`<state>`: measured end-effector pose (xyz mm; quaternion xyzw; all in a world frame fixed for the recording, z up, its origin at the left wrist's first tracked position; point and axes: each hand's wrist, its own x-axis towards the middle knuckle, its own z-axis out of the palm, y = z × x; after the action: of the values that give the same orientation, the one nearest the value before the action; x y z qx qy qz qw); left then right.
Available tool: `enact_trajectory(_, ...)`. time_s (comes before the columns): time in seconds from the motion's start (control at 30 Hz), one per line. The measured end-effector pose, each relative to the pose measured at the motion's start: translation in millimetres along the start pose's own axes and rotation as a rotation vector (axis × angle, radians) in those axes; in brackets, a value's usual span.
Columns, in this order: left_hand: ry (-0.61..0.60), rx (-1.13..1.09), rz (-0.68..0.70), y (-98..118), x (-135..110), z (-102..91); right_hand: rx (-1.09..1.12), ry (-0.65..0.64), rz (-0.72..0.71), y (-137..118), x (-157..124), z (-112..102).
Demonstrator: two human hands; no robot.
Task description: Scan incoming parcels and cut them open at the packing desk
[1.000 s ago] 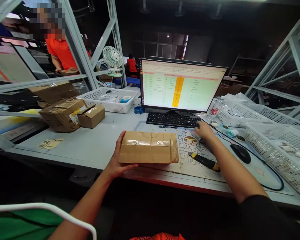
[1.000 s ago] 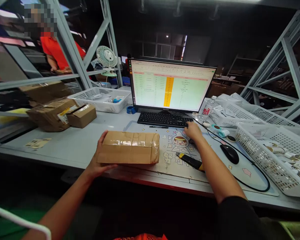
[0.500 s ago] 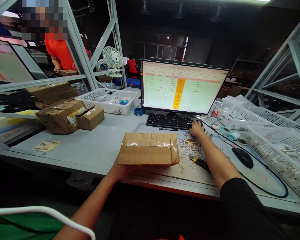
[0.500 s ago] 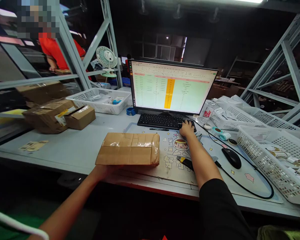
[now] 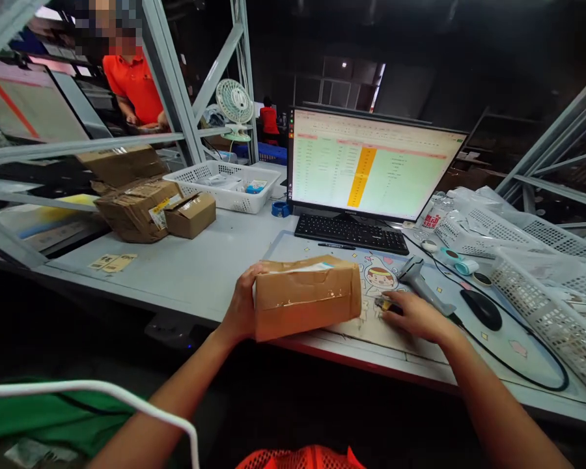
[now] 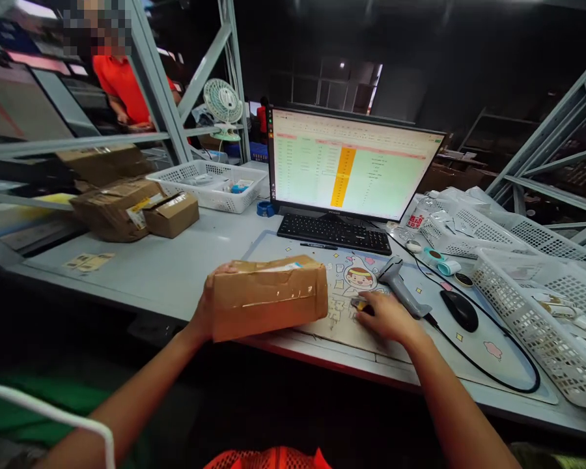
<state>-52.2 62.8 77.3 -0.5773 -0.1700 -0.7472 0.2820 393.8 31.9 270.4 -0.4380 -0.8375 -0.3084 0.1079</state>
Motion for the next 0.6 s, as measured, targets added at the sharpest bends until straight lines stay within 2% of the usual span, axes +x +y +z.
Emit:
enact_trajectory(0.07, 0.067, 0.120, 0.202, 6.8, 7.9, -1.3, 0.044, 0.077, -0.038, 6.6, -29.6, 22.8)
enact_trajectory(0.17, 0.031, 0.175, 0.263, 24.5, 27.5, -8.7, 0.146, 0.275, -0.040, 9.9, -42.2, 40.8)
enact_trajectory(0.23, -0.025, 0.200, 0.292, 43.2, 45.3, -18.3, 0.255, 0.404, -0.058, 2.2, -39.0, 34.9)
enact_trajectory(0.3, -0.082, 0.287, 0.296, 66.8, 64.3, -29.8, 0.410, 0.467, -0.095, -17.2, -36.3, 15.1)
enact_trajectory(0.4, -0.150, 0.500, 0.238, 104.9, 88.9, -41.6, 0.698, 0.414, -0.170, -66.3, -40.0, -25.9)
enact_trajectory(0.47, -0.199, 0.634, 0.213, 127.3, 99.2, -41.1, 0.886, 0.306, -0.240, -103.6, -44.3, -49.6)
enact_trajectory(0.53, -0.270, 0.720, 0.197, 144.9, 103.6, -34.0, 1.020, 0.180, -0.285, -134.8, -46.6, -64.8)
enact_trajectory(0.6, -0.344, 0.759, 0.171, 157.8, 102.8, -23.8, 1.096, 0.111, -0.296, -154.7, -46.2, -70.5)
